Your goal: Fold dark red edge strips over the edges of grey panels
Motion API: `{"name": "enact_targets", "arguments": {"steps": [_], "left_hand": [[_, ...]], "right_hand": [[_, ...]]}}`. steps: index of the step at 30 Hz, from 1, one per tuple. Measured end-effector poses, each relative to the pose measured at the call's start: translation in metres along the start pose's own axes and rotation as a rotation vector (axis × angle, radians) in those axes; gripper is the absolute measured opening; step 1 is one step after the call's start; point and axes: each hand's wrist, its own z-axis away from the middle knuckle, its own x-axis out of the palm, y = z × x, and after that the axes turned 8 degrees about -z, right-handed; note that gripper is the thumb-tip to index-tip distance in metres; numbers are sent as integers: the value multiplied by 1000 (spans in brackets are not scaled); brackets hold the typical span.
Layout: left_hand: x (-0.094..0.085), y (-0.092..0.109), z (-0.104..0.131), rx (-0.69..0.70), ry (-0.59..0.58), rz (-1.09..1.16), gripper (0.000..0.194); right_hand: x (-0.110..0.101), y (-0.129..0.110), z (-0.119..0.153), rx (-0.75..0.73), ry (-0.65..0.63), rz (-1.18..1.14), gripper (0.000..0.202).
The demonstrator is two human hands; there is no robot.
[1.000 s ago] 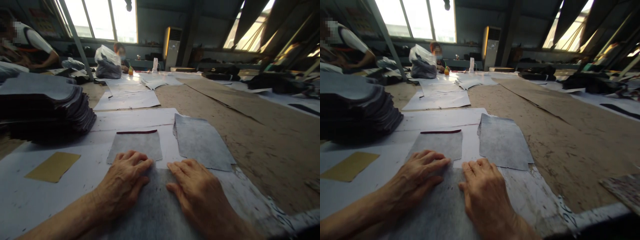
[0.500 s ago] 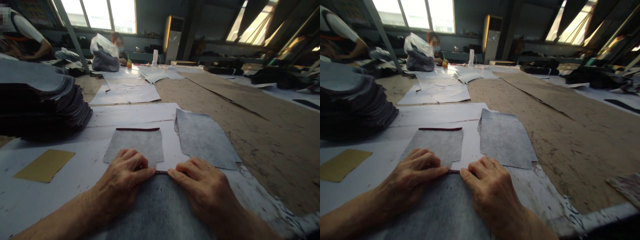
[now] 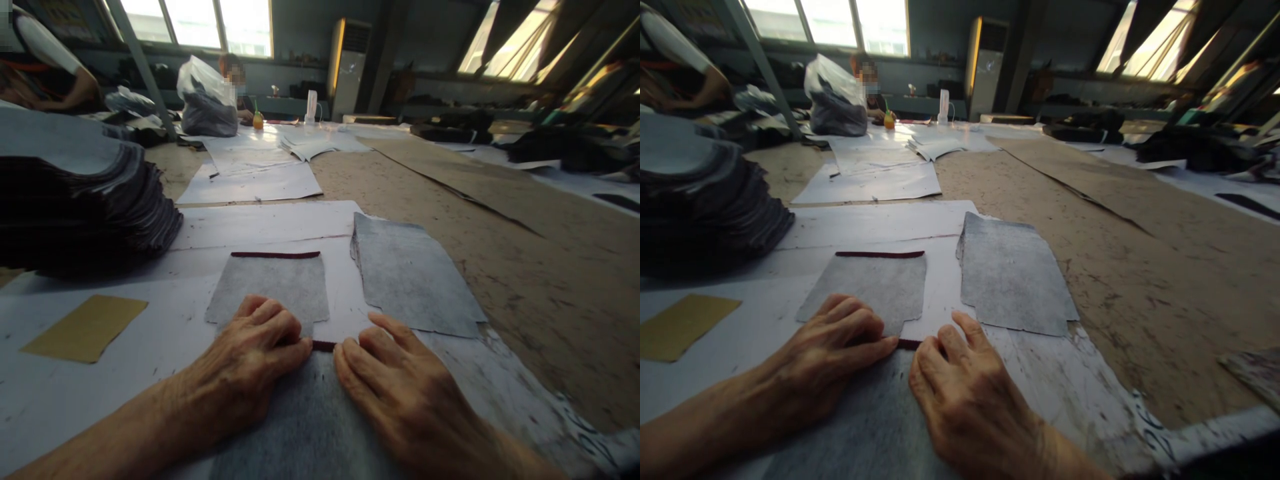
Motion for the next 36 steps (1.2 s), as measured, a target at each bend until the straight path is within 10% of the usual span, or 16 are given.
{"name": "enact_targets", "arguments": {"steps": [36], "left_hand": [[-16, -7, 22, 16, -81, 14, 29]], "right_hand": [[18, -21, -23, 44, 22, -160, 37]]}}
